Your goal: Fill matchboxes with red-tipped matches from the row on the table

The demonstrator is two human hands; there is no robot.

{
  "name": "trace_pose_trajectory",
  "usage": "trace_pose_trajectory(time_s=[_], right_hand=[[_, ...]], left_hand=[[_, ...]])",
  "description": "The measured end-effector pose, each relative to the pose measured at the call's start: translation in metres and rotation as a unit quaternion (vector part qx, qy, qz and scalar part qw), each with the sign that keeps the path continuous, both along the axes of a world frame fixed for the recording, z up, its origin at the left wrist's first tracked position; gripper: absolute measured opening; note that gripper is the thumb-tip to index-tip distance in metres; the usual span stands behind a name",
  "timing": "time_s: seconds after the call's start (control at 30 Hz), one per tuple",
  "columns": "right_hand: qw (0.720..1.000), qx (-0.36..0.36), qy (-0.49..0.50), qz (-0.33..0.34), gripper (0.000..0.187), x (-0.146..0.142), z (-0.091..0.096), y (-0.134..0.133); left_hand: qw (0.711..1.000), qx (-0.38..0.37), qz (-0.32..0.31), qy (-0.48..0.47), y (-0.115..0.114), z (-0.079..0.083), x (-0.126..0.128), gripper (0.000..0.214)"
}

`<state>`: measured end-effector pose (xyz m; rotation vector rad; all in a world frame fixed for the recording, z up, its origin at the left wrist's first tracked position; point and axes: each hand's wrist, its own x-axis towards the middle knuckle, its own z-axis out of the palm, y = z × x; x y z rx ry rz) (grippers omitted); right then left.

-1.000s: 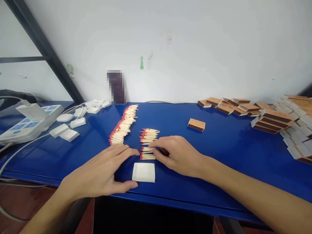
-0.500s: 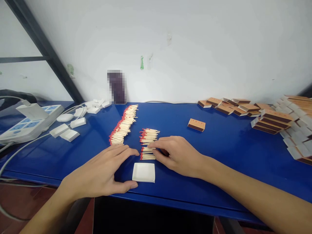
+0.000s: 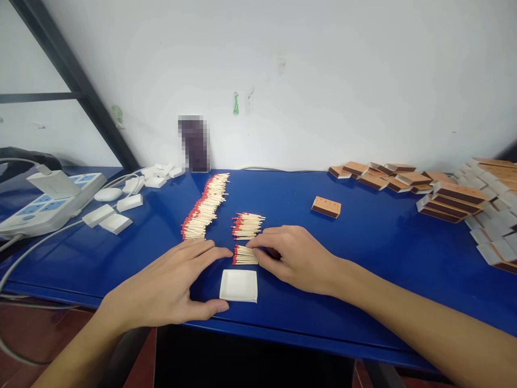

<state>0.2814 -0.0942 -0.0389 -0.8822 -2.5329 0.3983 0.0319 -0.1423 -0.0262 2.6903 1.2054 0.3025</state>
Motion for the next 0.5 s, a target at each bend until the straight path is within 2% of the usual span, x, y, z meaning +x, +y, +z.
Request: trace_pose_trajectory(time_s=[0.17, 0.33, 0.5], right_hand=[[1.0, -0.001, -0.018, 0.008, 0.026, 0.0004, 0.0022, 0.0006], [0.999, 0.014, -0.028, 0.015, 0.028, 0.0014, 0.0015, 0.0003], [1.0, 0.009, -0.007, -0.028, 0.028, 0.0011, -0.0004, 0.0001]], left_hand=[[1.0, -0.015, 0.0, -0.012, 0.0008, 0.0004, 0.0006, 0.059], [1.0, 0.004, 0.0, -0.005, 0.0011, -0.0021, 0.0002, 0.067], [1.0, 0.008, 0.001, 0.008, 0.0011, -0.0029, 0.0, 0.07]])
